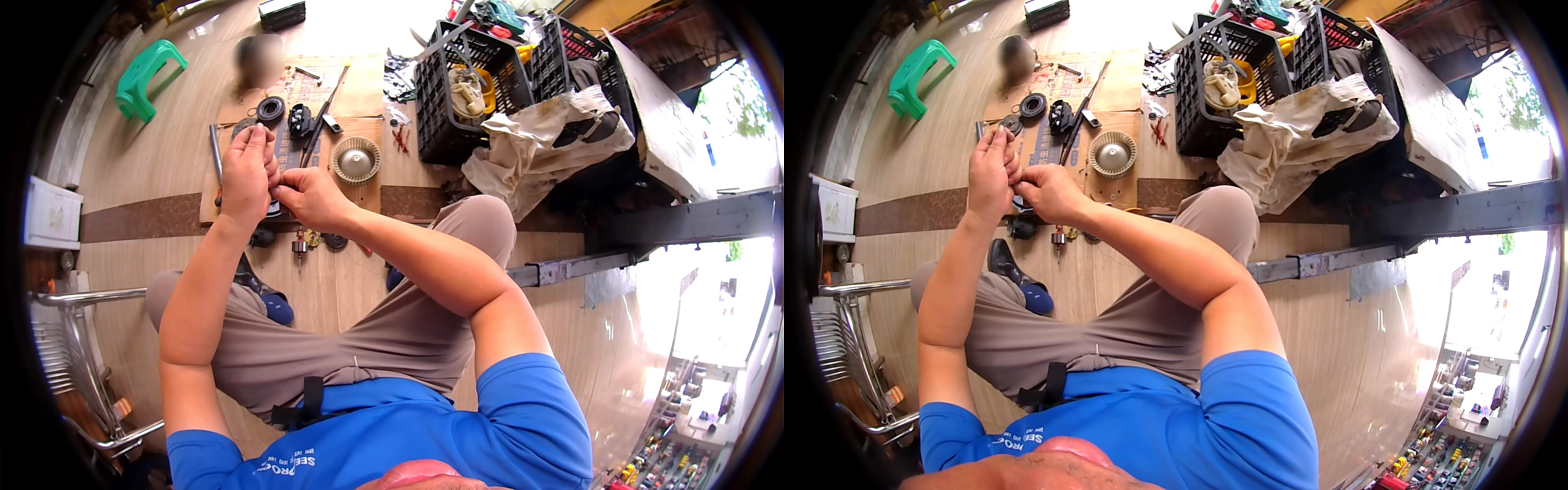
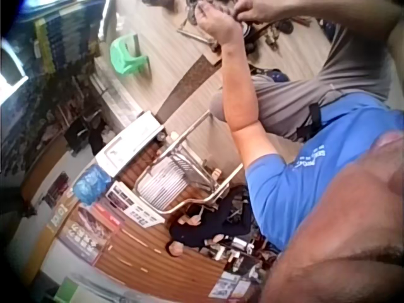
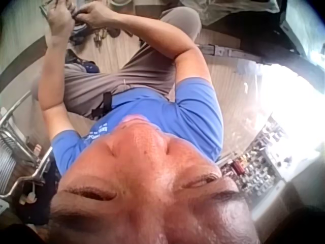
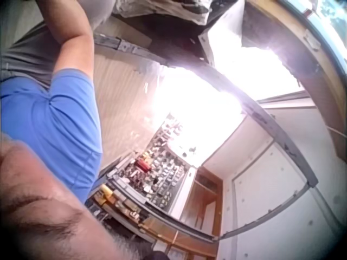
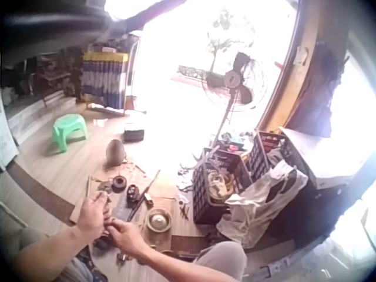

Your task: The person sits on the floor and uses a screwdriver to manipulate and wire components of a disassembled electric motor, handling various gears, wires, and internal parts.

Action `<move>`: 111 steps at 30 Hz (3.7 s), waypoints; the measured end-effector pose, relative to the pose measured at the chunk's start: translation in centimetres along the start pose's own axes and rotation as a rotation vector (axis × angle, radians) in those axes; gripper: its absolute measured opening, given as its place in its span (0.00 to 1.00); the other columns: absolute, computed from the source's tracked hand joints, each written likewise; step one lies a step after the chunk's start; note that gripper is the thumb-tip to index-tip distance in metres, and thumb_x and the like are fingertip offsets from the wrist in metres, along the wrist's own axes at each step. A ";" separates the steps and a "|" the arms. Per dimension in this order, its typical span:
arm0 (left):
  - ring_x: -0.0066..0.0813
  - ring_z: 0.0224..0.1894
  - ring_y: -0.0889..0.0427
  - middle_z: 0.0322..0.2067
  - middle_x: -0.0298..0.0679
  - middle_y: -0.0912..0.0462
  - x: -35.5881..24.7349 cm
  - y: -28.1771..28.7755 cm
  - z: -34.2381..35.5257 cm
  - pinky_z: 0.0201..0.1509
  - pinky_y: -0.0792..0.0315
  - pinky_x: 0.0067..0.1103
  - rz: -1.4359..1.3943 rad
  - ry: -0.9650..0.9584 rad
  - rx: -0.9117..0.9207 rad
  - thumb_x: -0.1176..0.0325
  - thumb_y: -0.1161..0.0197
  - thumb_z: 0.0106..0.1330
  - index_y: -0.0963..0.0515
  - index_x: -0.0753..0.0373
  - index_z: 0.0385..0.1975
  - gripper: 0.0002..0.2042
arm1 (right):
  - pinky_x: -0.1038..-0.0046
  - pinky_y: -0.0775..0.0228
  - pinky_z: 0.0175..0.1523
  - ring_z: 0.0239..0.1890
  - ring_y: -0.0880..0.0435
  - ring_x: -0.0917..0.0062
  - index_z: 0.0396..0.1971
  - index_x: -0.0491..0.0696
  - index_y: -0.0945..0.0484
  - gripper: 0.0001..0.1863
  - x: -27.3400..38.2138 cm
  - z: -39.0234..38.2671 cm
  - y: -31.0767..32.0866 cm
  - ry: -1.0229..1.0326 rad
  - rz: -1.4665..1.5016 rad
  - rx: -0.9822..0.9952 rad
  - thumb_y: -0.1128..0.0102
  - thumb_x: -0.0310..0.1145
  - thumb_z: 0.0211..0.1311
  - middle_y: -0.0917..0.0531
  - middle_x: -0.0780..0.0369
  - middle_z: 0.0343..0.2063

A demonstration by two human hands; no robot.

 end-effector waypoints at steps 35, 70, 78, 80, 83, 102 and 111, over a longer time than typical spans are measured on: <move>0.24 0.27 0.19 0.28 0.32 0.21 4.1 2.4 0.5 0.30 0.23 0.22 0.181 0.430 0.181 0.62 0.51 0.74 0.29 0.57 0.34 0.08 | 0.63 0.27 0.37 0.31 0.18 0.62 0.31 0.50 0.19 0.08 3.1 -1.4 1.9 0.409 -1.032 0.210 0.38 0.38 0.56 0.18 0.59 0.26; 0.27 0.26 0.25 0.23 0.39 0.23 3.9 -0.2 -1.0 0.33 0.31 0.24 0.942 -0.026 0.495 0.67 0.47 0.70 0.23 0.69 0.36 0.11 | 0.62 0.29 0.40 0.35 0.19 0.60 0.30 0.48 0.18 0.08 4.2 -0.1 6.3 0.393 -1.013 0.056 0.39 0.37 0.58 0.19 0.56 0.26; 0.56 0.34 0.22 0.29 0.52 0.21 2.1 -2.1 -2.3 0.34 0.30 0.40 1.281 -0.537 0.344 0.67 0.46 0.68 0.28 0.64 0.34 0.07 | 0.60 0.27 0.36 0.31 0.18 0.59 0.26 0.50 0.20 0.11 4.5 0.0 6.3 0.445 -1.086 -0.037 0.44 0.41 0.61 0.18 0.57 0.23; 0.55 0.31 0.24 0.27 0.54 0.22 1.8 -1.9 -2.0 0.32 0.30 0.35 1.296 -0.580 0.278 0.71 0.47 0.69 0.25 0.65 0.37 0.05 | 0.60 0.28 0.35 0.30 0.19 0.59 0.25 0.49 0.21 0.12 4.9 0.1 6.4 0.451 -1.034 -0.059 0.44 0.41 0.61 0.19 0.56 0.22; 0.55 0.29 0.23 0.24 0.53 0.23 1.7 -1.4 -1.7 0.30 0.30 0.36 1.204 -0.625 0.202 0.69 0.46 0.69 0.25 0.63 0.36 0.06 | 0.61 0.28 0.34 0.28 0.19 0.59 0.26 0.47 0.21 0.13 5.0 0.1 6.2 0.425 -0.924 -0.095 0.45 0.41 0.63 0.19 0.55 0.21; 0.12 0.23 0.33 0.21 0.27 0.30 3.1 0.6 0.6 0.25 0.37 0.14 0.748 -0.263 0.029 0.65 0.50 0.73 0.26 0.65 0.35 0.11 | 0.81 0.30 0.29 0.24 0.22 0.86 0.36 0.38 0.20 0.10 1.7 0.6 4.0 0.074 0.034 -0.163 0.43 0.30 0.65 0.16 0.63 0.24; 0.11 0.18 0.36 0.20 0.25 0.31 3.3 0.1 0.1 0.19 0.43 0.11 0.178 0.060 0.009 0.59 0.46 0.72 0.27 0.59 0.35 0.10 | 0.76 0.25 0.33 0.26 0.15 0.78 0.36 0.42 0.17 0.08 2.5 0.3 3.7 0.328 -0.244 -0.238 0.41 0.28 0.61 0.14 0.58 0.25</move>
Point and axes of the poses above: each hand's wrist, its own z-axis towards the middle knuckle, its own y-axis out of the back of the hand, x = y × z, the point moved 6 cm from there along z, towards the middle knuckle
